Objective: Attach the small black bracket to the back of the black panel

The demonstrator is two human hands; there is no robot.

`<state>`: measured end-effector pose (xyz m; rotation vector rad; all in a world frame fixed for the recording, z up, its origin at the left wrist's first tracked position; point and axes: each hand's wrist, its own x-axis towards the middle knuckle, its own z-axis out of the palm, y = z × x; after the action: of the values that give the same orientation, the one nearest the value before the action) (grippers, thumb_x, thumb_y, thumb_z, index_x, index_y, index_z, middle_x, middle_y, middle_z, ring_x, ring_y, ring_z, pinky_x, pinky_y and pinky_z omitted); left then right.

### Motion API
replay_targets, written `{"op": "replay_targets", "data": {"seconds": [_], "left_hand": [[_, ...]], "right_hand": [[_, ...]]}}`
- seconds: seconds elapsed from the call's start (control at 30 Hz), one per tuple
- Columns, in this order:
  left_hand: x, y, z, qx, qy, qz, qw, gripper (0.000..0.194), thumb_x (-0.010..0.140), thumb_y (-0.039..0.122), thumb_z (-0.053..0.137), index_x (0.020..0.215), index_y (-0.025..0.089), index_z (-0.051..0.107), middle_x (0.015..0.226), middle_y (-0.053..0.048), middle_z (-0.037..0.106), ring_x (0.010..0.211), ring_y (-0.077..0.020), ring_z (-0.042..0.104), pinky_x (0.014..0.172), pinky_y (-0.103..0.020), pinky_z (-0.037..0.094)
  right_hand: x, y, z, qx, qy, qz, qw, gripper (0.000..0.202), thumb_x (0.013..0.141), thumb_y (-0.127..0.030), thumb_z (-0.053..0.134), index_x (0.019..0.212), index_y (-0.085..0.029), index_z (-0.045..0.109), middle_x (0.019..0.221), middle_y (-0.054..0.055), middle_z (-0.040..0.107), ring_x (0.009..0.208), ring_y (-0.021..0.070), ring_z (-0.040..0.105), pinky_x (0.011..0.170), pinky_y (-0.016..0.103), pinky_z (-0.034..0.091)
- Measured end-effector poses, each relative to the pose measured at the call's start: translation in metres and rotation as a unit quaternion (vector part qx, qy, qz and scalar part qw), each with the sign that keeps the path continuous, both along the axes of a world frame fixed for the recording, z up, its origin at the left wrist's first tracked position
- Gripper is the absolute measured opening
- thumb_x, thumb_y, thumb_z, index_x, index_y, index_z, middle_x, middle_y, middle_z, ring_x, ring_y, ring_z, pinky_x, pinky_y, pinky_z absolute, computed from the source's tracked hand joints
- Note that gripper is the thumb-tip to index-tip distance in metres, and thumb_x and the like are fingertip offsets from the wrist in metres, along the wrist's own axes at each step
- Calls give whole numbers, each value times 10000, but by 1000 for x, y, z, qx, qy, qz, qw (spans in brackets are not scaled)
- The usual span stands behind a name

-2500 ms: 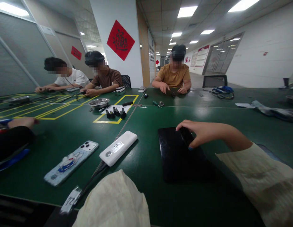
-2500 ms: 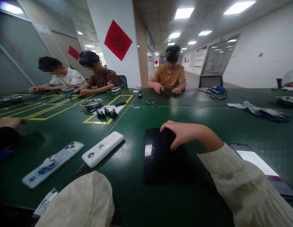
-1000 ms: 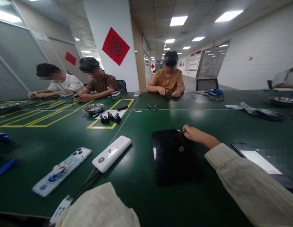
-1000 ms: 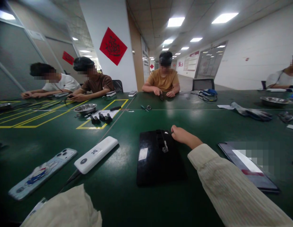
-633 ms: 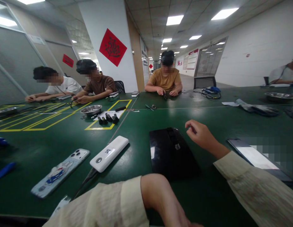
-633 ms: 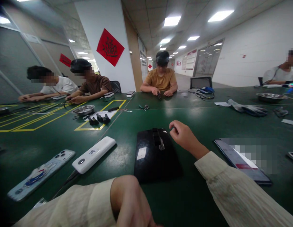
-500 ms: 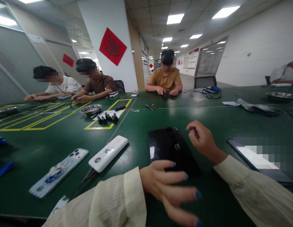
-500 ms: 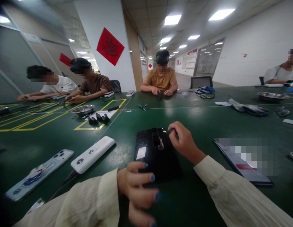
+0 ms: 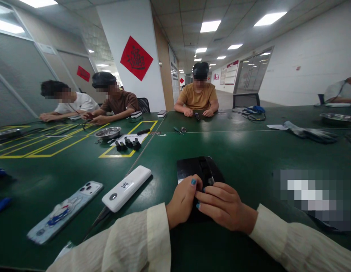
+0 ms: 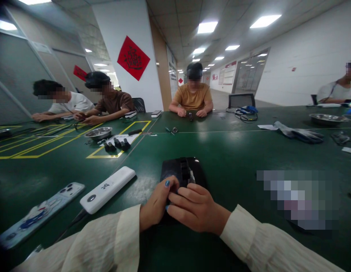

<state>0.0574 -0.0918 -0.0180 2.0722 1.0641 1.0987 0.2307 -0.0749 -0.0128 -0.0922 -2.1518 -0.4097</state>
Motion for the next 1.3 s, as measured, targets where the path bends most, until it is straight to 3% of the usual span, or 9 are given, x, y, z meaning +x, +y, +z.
{"op": "replay_targets", "data": {"seconds": [0.17,0.4,0.6,0.77,0.9,1.07,1.2,1.3], "left_hand": [[0,0,0,-12,-41,-61,997,589,910,502,24,810,149,485,762,-45,490,727,-150,451,716,-305,383],[1,-1,4,47,-56,-27,997,396,942,401,157,792,168,439,753,-32,481,699,-135,450,677,-278,383],[-2,2,7,194,4,-25,981,290,929,325,239,862,160,467,791,-55,518,747,-155,482,706,-300,395],[-5,1,7,287,49,-70,954,329,930,329,208,954,153,484,851,-84,552,779,-174,501,709,-314,421],[-2,-4,8,273,18,-52,961,344,938,316,183,900,169,492,791,-69,555,740,-167,506,694,-307,423],[-2,-2,3,218,-28,20,975,355,936,345,203,810,175,487,723,-49,533,686,-154,493,677,-301,404],[-8,12,-4,129,-86,145,977,406,940,375,165,687,184,419,644,-16,445,623,-135,428,614,-274,355],[-13,22,-8,88,-75,172,978,445,934,415,158,631,186,389,597,-1,408,581,-125,405,584,-271,319]], "right_hand": [[0,2,-7,-22,30,-50,998,199,831,-111,548,1007,-195,585,1072,-21,661,1066,125,542,1026,306,332],[-2,5,-7,-27,45,-107,993,300,796,-87,591,1059,-225,551,1049,-2,668,1089,121,559,1096,329,249],[-7,-1,-6,-101,83,-102,986,460,821,-87,532,1235,-276,465,1056,-5,664,1123,188,543,1095,443,222],[-10,-8,-4,-153,106,-71,980,580,819,-58,485,1331,-315,395,1082,-17,651,1188,189,486,1106,450,191],[-9,-10,-3,-141,86,-76,983,570,814,-47,481,1326,-285,405,1099,0,642,1188,189,485,1090,432,221],[-10,-5,-1,-150,75,-70,983,582,785,-104,480,1342,-211,349,1226,85,552,1203,237,451,1004,457,337],[-14,16,3,-193,72,-130,970,549,809,-218,478,1342,-192,349,1233,138,485,1110,272,493,887,457,441],[-17,35,4,-252,62,-174,950,516,835,-256,474,1339,-227,369,1149,111,510,964,228,563,755,361,515]]}}
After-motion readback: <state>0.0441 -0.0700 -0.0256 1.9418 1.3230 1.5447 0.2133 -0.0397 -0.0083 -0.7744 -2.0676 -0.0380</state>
